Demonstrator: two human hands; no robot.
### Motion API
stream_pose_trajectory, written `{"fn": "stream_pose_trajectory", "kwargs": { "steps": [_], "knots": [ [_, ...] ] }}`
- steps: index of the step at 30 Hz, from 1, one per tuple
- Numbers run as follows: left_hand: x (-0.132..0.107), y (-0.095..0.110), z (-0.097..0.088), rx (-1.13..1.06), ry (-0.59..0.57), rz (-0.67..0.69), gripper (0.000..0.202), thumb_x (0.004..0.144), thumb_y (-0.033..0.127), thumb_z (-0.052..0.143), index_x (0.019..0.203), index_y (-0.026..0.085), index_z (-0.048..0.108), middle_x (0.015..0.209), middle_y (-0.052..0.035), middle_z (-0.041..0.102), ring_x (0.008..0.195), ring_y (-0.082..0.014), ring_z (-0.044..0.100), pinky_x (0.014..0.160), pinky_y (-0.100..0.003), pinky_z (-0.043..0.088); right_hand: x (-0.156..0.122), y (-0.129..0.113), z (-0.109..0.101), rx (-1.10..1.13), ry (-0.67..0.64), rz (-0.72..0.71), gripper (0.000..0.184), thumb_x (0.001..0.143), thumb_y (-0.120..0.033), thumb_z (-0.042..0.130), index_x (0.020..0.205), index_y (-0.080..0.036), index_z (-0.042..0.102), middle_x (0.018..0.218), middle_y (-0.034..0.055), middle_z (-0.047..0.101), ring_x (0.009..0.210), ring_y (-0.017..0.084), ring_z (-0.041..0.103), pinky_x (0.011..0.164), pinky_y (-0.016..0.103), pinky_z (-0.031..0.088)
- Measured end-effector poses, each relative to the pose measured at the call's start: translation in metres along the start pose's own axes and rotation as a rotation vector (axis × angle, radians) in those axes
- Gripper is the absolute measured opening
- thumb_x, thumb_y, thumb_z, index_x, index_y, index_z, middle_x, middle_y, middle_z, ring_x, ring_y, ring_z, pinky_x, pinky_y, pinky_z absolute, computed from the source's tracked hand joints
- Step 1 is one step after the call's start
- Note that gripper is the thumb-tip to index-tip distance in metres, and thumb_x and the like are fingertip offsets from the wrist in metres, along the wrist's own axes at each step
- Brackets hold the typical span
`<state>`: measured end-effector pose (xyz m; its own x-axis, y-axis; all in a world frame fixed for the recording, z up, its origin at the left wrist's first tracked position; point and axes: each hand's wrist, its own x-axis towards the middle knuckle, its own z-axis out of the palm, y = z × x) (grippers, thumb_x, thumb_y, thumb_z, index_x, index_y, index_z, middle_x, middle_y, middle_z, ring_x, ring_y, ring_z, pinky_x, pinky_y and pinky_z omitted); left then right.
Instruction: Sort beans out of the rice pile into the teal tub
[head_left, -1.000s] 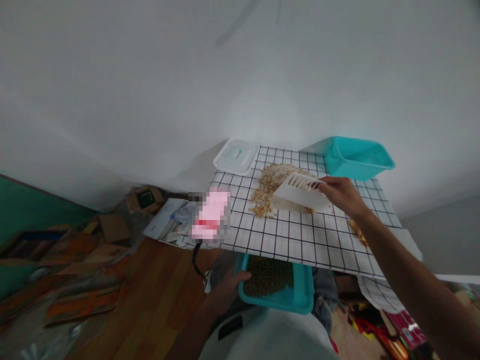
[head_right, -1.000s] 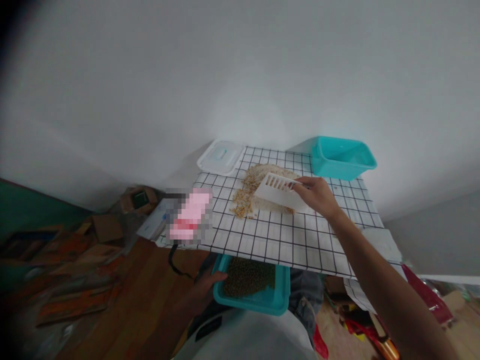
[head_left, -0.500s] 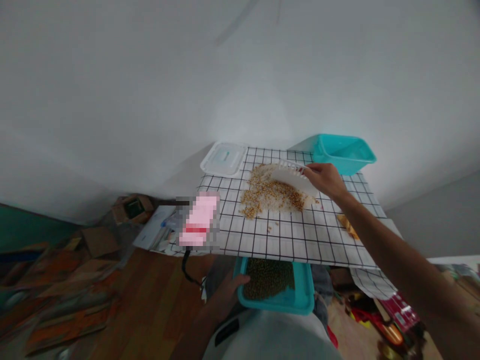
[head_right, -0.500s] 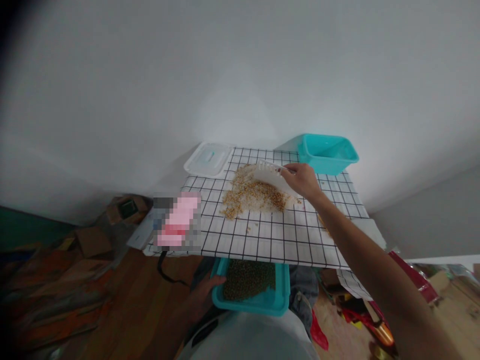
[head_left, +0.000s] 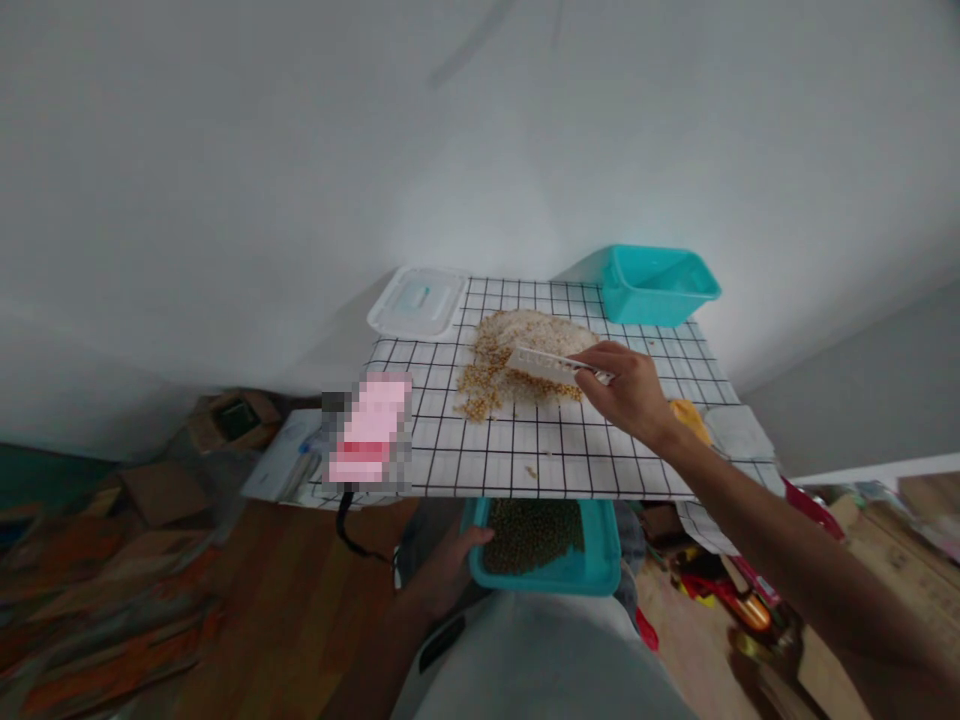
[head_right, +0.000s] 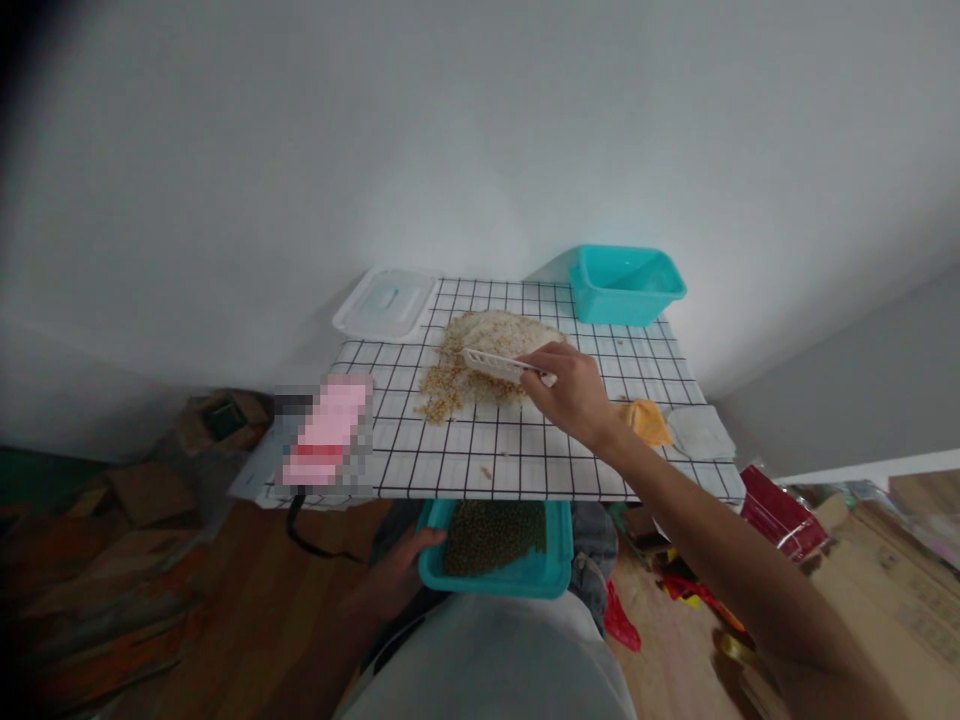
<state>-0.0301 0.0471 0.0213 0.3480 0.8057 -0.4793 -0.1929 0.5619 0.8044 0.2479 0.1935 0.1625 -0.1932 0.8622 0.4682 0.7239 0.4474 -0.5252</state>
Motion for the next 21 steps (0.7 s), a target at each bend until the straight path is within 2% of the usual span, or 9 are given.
{"fn": "stream_pose_trajectory", "kwargs": {
  "steps": [5, 7, 10, 16, 21],
  "knots": [
    [0.004, -0.003, -0.005, 0.247, -0.034, 0.139, 0.011, 0.078, 0.025, 0.075, 0.087, 0.021, 0.08, 0.104, -0.007, 0.077, 0.105, -0.029, 0.063, 0.103, -0.038, 0.041, -0.024, -0.014, -0.023, -0.004, 0.043, 0.012, 0.027, 0.087, -0.022, 0.055, 0.102, -0.021, 0.078, 0.099, 0.0058, 0.074, 0.091, 0.019, 0.068, 0.084, 0.033, 0.055],
    [0.005, -0.004, -0.004, 0.256, -0.041, 0.142, 0.014, 0.078, 0.025, 0.074, 0.091, 0.022, 0.079, 0.104, -0.0069, 0.076, 0.105, -0.0298, 0.063, 0.101, -0.039, 0.043, -0.034, -0.018, -0.037, 0.007, 0.041, 0.053, 0.027, 0.087, -0.022, 0.055, 0.102, -0.023, 0.078, 0.101, 0.0055, 0.073, 0.091, 0.02, 0.068, 0.084, 0.035, 0.056],
    [0.006, -0.007, -0.004, 0.275, -0.051, 0.136, 0.014, 0.082, 0.027, 0.07, 0.092, 0.022, 0.079, 0.102, -0.0068, 0.077, 0.096, -0.0278, 0.065, 0.095, -0.039, 0.046, -0.054, -0.021, -0.058, 0.022, 0.028, 0.11, 0.027, 0.086, -0.02, 0.056, 0.101, -0.024, 0.078, 0.101, 0.0051, 0.073, 0.09, 0.021, 0.069, 0.08, 0.034, 0.057],
    [0.008, -0.022, -0.012, 0.369, -0.022, 0.229, 0.013, 0.08, 0.026, 0.072, 0.091, 0.023, 0.078, 0.098, -0.0063, 0.073, 0.097, -0.0274, 0.062, 0.096, -0.036, 0.044, -0.104, -0.001, -0.084, -0.005, 0.006, 0.21, 0.024, 0.084, -0.018, 0.06, 0.1, -0.025, 0.076, 0.103, 0.005, 0.072, 0.093, 0.022, 0.069, 0.08, 0.035, 0.056],
    [0.013, -0.028, -0.01, 0.386, -0.042, 0.221, 0.015, 0.08, 0.026, 0.072, 0.094, 0.025, 0.077, 0.101, -0.0059, 0.072, 0.097, -0.0269, 0.061, 0.097, -0.035, 0.043, -0.137, 0.011, -0.087, -0.055, 0.044, 0.37, 0.023, 0.085, -0.018, 0.059, 0.099, -0.026, 0.075, 0.101, 0.0034, 0.072, 0.091, 0.022, 0.069, 0.075, 0.033, 0.056]
  ]
}}
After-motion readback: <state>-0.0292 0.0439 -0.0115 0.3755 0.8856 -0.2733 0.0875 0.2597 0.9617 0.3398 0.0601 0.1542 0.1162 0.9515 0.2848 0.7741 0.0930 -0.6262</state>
